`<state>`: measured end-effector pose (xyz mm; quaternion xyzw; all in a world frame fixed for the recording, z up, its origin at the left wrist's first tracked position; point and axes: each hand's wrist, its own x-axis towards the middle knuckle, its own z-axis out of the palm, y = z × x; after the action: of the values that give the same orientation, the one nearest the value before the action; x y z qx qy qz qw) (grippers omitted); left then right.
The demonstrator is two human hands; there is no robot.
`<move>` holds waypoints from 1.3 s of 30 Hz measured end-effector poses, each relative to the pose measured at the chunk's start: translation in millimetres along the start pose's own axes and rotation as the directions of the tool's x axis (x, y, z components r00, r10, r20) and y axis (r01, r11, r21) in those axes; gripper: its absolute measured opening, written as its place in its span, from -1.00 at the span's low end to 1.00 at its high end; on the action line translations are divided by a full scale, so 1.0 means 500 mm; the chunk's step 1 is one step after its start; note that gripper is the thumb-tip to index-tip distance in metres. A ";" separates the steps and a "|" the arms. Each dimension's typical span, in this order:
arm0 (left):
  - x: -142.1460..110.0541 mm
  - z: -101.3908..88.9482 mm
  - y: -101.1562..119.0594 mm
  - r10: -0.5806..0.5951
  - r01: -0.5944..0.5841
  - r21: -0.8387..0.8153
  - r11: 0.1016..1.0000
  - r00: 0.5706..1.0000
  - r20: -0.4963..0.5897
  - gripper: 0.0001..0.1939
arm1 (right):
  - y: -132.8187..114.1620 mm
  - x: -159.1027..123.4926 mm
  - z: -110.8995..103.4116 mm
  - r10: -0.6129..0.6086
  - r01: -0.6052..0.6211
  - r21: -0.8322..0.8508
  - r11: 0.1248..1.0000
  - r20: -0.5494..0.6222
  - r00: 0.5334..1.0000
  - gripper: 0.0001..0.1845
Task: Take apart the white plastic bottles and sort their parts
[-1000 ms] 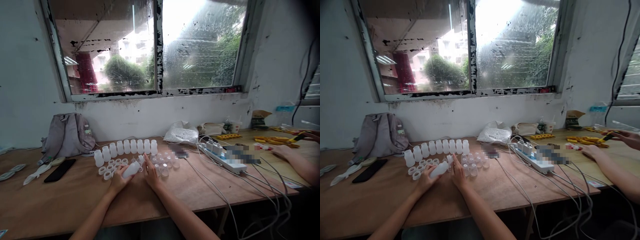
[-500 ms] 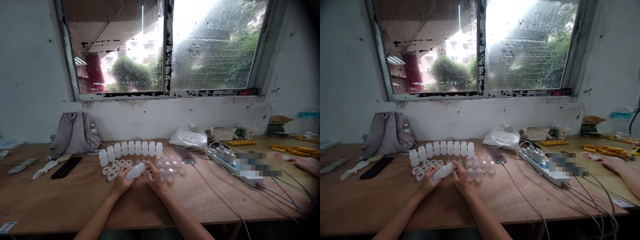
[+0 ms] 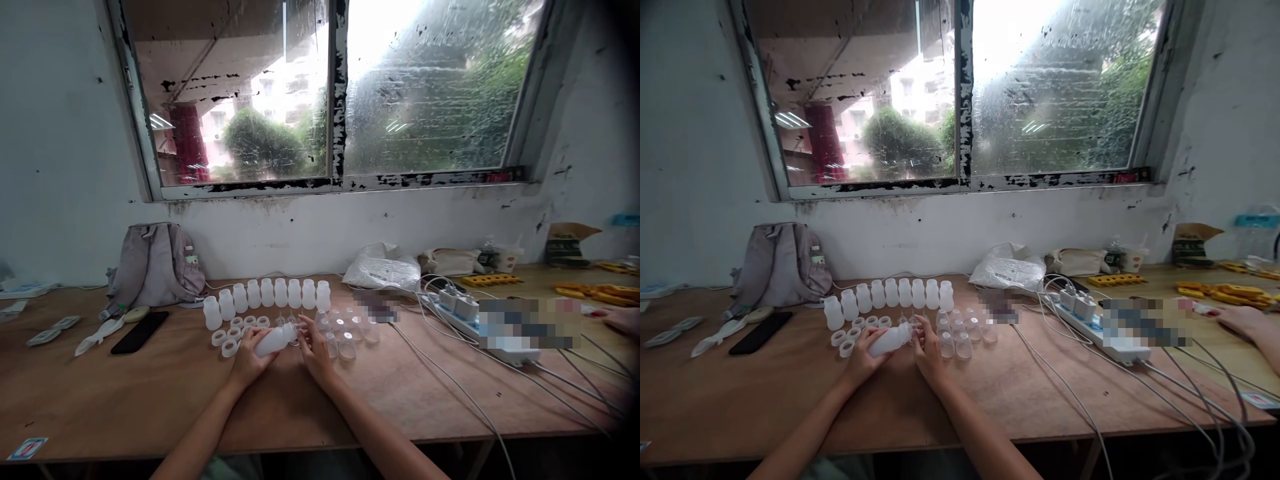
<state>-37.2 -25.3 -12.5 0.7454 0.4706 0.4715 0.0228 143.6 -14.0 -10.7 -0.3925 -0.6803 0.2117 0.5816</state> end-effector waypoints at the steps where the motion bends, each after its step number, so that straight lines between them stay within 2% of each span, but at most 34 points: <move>1: 0.000 -0.001 -0.001 0.003 -0.003 0.001 1.000 1.000 -0.005 -0.56 | -0.001 0.001 0.000 0.013 -0.013 0.004 1.000 0.009 1.000 -0.71; 8: -0.002 -0.009 -0.006 0.009 -0.008 0.045 0.999 1.000 -0.024 -0.54 | -0.012 0.007 -0.007 0.009 -0.007 -0.040 0.999 0.034 0.999 -0.79; 11: -0.004 -0.014 -0.003 0.027 -0.027 0.033 0.999 1.000 -0.015 -0.56 | -0.012 0.010 -0.008 0.015 -0.011 -0.140 0.990 0.029 0.999 -0.65; 16: -0.006 -0.020 0.000 0.087 -0.088 0.012 0.996 0.996 0.019 -0.53 | 0.000 0.013 0.003 0.137 -0.117 -0.203 0.972 0.085 0.987 -0.41; 19: -0.004 -0.018 -0.005 0.087 -0.087 0.033 0.996 0.996 0.005 -0.51 | -0.002 0.013 0.001 0.129 -0.109 -0.208 0.972 0.083 0.988 -0.45; 22: -0.004 -0.016 -0.011 0.074 -0.072 0.048 0.996 0.997 -0.028 -0.52 | -0.010 0.011 -0.008 0.032 -0.014 -0.174 0.985 0.099 0.995 -0.66; 24: -0.004 -0.015 -0.012 0.066 -0.065 0.050 0.997 0.997 -0.031 -0.53 | -0.012 0.011 -0.012 0.000 0.022 -0.166 0.986 0.130 0.992 -0.71; 27: -0.004 -0.016 -0.009 0.071 -0.071 0.039 0.997 0.997 0.005 -0.52 | -0.006 0.013 -0.013 0.048 -0.016 -0.201 0.979 0.157 0.986 -0.60; 30: -0.003 -0.017 -0.003 0.066 -0.067 0.026 0.997 0.998 0.023 -0.53 | 0.000 0.015 -0.012 0.084 -0.057 -0.197 0.979 0.131 0.988 -0.51; 33: -0.003 -0.020 0.002 0.035 -0.034 -0.003 0.999 0.999 0.024 -0.55 | -0.007 0.017 -0.013 0.127 -0.122 -0.051 0.991 0.112 0.986 -0.63; 35: -0.002 -0.022 0.007 -0.002 0.006 -0.056 0.998 0.998 0.055 -0.56 | -0.019 0.018 -0.017 0.189 -0.219 0.146 0.965 0.194 0.963 -0.67; 37: -0.001 -0.024 0.016 -0.049 0.070 -0.154 0.986 0.989 0.138 -0.56 | -0.033 0.018 -0.020 0.204 -0.316 0.342 0.885 0.324 0.924 -0.51; 39: -0.001 -0.026 0.027 -0.112 0.202 -0.315 0.927 0.953 0.281 -0.58 | -0.047 0.017 -0.023 0.180 -0.387 0.482 0.786 0.421 0.889 -0.48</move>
<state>-37.7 -38.5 0.8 0.7446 0.4338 0.4414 0.2503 148.0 -23.5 14.6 -0.2619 -0.6143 0.5523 0.4990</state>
